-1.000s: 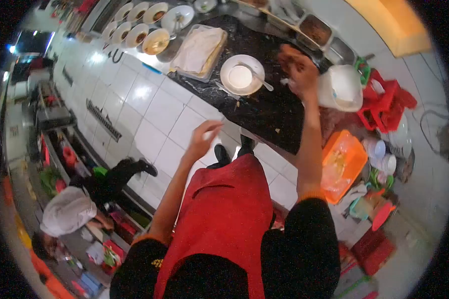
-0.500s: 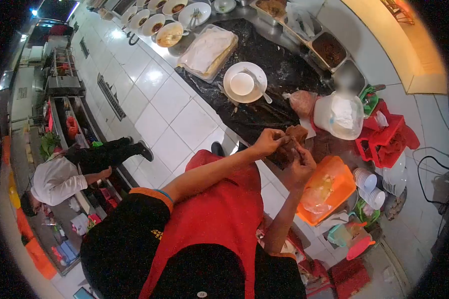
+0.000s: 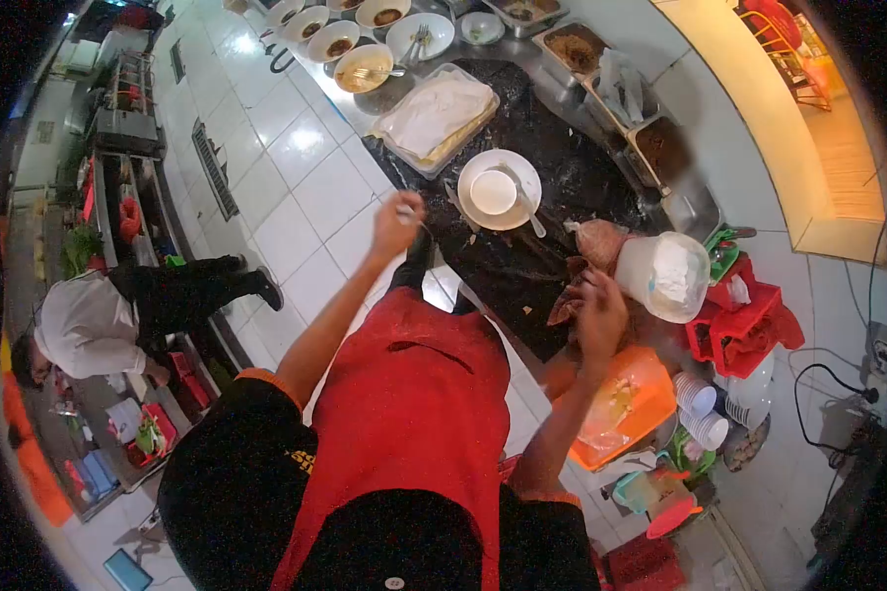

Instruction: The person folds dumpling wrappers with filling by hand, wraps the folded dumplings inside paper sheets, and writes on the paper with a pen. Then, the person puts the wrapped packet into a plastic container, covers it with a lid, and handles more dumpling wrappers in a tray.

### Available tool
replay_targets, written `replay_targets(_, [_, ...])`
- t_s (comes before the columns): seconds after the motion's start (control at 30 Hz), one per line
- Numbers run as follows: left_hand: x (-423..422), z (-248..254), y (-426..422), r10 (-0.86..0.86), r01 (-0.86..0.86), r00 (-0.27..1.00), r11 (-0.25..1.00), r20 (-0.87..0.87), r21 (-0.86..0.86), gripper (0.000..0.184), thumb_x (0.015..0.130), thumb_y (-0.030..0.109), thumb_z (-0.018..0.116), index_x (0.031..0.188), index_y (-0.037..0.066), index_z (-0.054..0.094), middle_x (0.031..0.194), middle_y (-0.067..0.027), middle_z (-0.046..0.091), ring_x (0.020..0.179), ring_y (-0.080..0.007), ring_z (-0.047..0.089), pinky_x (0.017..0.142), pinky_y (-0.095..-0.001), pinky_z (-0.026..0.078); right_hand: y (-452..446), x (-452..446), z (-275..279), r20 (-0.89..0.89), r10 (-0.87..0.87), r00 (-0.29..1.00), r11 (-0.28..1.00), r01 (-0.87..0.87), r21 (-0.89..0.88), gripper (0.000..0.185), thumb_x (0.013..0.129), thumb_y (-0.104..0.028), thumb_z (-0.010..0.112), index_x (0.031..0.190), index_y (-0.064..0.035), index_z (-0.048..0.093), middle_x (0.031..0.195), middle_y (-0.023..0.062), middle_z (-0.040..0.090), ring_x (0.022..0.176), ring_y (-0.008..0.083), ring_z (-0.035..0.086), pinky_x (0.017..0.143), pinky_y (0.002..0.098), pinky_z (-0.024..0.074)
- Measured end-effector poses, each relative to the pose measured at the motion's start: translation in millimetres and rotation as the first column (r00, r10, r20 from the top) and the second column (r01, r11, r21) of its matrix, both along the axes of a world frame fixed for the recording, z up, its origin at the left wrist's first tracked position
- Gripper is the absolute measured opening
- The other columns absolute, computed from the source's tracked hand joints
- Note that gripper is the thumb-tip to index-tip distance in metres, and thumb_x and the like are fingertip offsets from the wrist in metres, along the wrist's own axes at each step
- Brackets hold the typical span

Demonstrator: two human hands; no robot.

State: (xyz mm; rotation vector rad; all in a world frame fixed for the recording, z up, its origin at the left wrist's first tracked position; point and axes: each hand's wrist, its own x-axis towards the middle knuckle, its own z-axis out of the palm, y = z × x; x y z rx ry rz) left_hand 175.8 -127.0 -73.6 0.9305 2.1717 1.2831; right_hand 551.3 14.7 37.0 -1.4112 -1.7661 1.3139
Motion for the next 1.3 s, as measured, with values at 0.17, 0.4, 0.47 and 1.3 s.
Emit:
replay_targets(0.17, [-77, 57, 68, -0.009, 0.037, 0.882, 0.998, -0.472, 0.050, 0.032, 0.087, 0.004, 0.068, 0.118, 0.005, 0.064, 0.106, -0.0173, 0.064, 0.094, -0.0347, 0.063, 0.083, -0.0448, 0.052, 23, -180, -2, -0.162, 0.380, 0.911, 0.912, -0.339, 0.233, 0.034, 0.090, -0.004, 0.069, 0.124, 0.0005, 0.065, 0.125, 0.0187, 0.066, 0.116, 0.0309, 0.065, 0.097, 0.0385, 0.0523])
replay_targets(0.4, [-110, 35, 126, -0.149, 0.177, 0.788, 0.984, -0.598, -0.013, 0.046, 0.087, 0.016, 0.074, 0.129, 0.003, 0.061, 0.125, -0.0237, 0.057, 0.118, -0.0445, 0.052, 0.103, -0.0546, 0.042, 76, -370, -58, 0.167, 0.282, 0.945, 0.739, -0.325, 0.590, 0.044, 0.086, -0.005, 0.066, 0.130, -0.0023, 0.062, 0.145, 0.0246, 0.052, 0.139, 0.0423, 0.044, 0.118, 0.0486, 0.0349])
replay_targets(0.47, [-114, 27, 128, -0.189, 0.188, 0.800, 0.980, -0.569, -0.061, 0.055, 0.091, 0.025, 0.071, 0.139, 0.005, 0.056, 0.131, -0.0297, 0.055, 0.122, -0.0469, 0.051, 0.104, -0.0568, 0.040, 82, -390, -90, 0.238, 0.182, 0.954, 0.757, -0.291, 0.585, 0.048, 0.085, -0.003, 0.065, 0.133, -0.0039, 0.060, 0.148, 0.0241, 0.049, 0.144, 0.0431, 0.040, 0.119, 0.0478, 0.0335])
replay_targets(1.3, [-39, 177, 192, -0.614, 0.646, 0.728, 0.764, -0.305, 0.003, 0.026, 0.090, 0.003, 0.070, 0.115, 0.002, 0.066, 0.117, -0.0163, 0.068, 0.113, -0.0333, 0.064, 0.093, -0.0425, 0.051, 227, 196, -13, 0.398, -0.619, 0.677, 0.773, 0.433, 0.464, 0.018, 0.081, -0.014, 0.073, 0.095, -0.0041, 0.078, 0.094, 0.0215, 0.074, 0.092, 0.0364, 0.073, 0.083, 0.0451, 0.0581])
